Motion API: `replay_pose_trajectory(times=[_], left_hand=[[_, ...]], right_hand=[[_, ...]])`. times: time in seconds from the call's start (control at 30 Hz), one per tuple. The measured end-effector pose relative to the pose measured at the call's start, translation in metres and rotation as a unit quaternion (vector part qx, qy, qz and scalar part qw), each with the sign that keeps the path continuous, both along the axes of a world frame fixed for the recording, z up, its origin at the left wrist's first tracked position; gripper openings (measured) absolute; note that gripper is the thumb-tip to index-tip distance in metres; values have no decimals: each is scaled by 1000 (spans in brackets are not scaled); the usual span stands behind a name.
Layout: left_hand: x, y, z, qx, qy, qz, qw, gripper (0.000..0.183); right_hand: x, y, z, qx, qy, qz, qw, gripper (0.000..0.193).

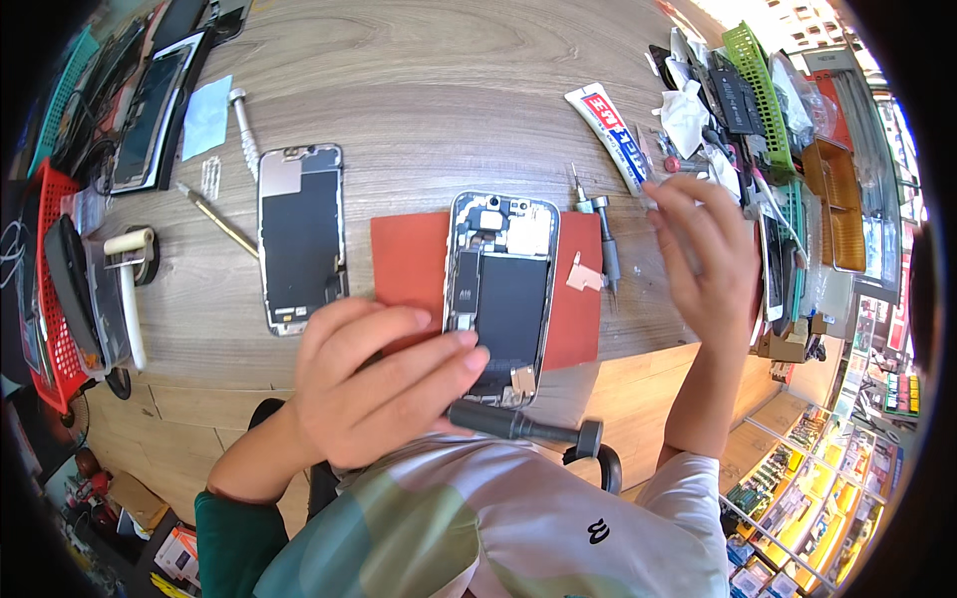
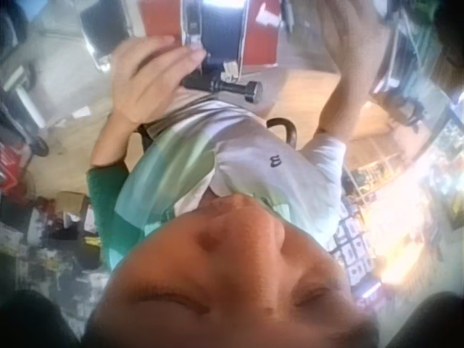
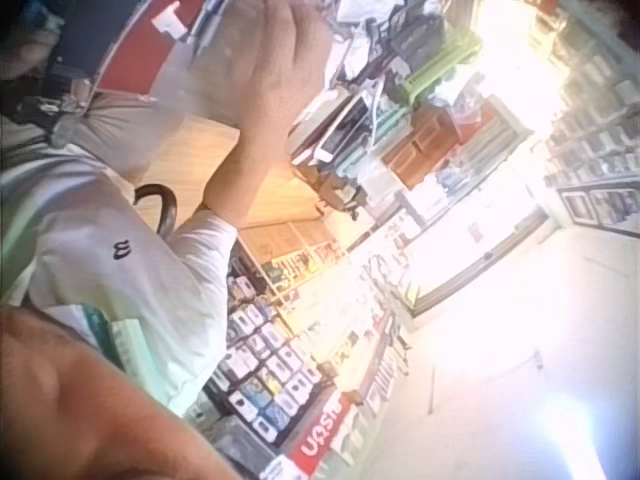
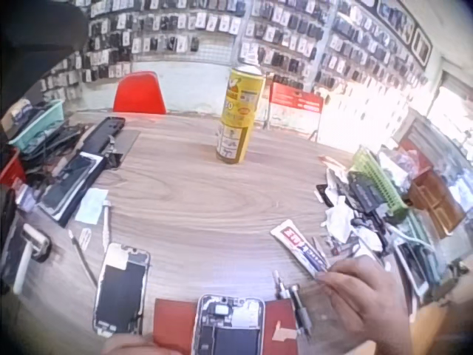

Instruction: The person disassembles a smartphone by removing the back cover and unscrewing internal components. They use a screwdriver and tweezers to detach parts and separate the screen assembly from the chassis.

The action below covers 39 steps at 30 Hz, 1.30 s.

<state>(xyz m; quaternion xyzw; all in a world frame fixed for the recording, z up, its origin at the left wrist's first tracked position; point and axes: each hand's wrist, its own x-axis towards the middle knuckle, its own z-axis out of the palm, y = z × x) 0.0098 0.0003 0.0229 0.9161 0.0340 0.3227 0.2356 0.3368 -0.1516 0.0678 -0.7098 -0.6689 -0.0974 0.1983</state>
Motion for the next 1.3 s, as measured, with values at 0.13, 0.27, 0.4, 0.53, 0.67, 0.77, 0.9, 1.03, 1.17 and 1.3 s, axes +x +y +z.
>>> replay_pose_trajectory(times=[0.13, 0.27, 0.4, 0.53, 0.67, 0.77, 0.9, 1.03, 1.17, 1.3], left_hand=[[3, 4, -6, 6, -25, -11, 1000, 49], [1, 3, -9, 2, -41, -7, 999, 47], [2, 1, -9, -4, -65, -2, 998, 43], [2, 0, -8, -8, -64, 11, 998, 41], [2, -1, -9, -18, -71, 10, 997, 40], [2, -1, -7, -18, -74, 14, 997, 38], [3, 0, -7, -11, -90, 23, 996, 43], [3, -2, -9, -31, -126, 77, 989, 27], [-3, -4, -18, -58, -149, 159, 974, 15], [2, -5, -22, -51, -169, 177, 968, 24]], right_hand=[[-12, -31, -28, -55, 13, -5, 998, 35], [-26, -35, -27, -22, -3, -26, 999, 34], [-42, -40, -15, 46, 78, -41, 995, 28], [-62, -43, 3, 59, 168, 1, 984, 27], [-77, -44, 11, 65, 207, 3, 976, 26], [-81, -43, 13, 73, 220, -31, 972, 25], [-72, -39, 8, 33, 237, -93, 967, 21], [-65, -38, -14, -1, 245, -117, 962, 21], [-68, -27, -16, -12, 223, -156, 962, 25], [-64, -23, -15, -39, 204, -165, 964, 30]])
